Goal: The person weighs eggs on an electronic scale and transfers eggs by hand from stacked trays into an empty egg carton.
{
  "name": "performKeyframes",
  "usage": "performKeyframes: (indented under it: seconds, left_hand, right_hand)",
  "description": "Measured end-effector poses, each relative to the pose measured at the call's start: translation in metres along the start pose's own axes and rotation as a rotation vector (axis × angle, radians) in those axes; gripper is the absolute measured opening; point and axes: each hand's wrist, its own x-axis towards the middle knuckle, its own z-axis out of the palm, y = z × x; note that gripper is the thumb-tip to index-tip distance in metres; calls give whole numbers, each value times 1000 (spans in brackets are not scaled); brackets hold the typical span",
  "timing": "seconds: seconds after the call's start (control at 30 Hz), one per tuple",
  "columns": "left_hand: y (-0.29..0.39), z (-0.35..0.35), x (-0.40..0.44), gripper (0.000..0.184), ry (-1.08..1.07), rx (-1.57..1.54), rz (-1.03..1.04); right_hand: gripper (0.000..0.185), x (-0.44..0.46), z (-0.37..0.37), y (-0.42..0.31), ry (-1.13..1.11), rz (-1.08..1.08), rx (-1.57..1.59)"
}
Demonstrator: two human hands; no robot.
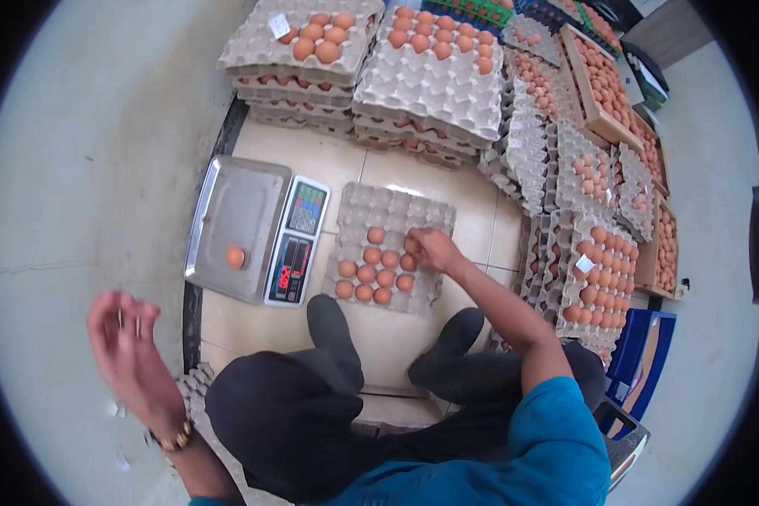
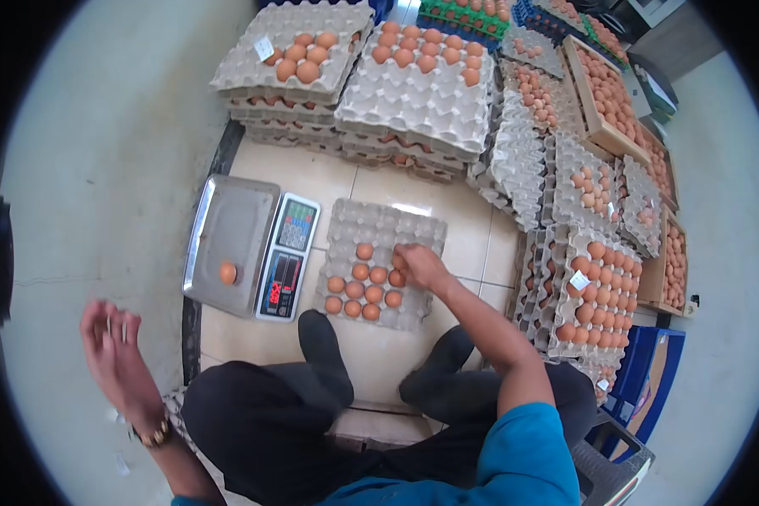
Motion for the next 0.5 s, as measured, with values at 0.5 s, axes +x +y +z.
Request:
performKeyframes:
  seconds: [0.5]
  left_hand:
    - [51, 111, -46, 50, -1357, 603, 62]
  right_hand:
    - [40, 154, -297, 41, 940, 545, -121]
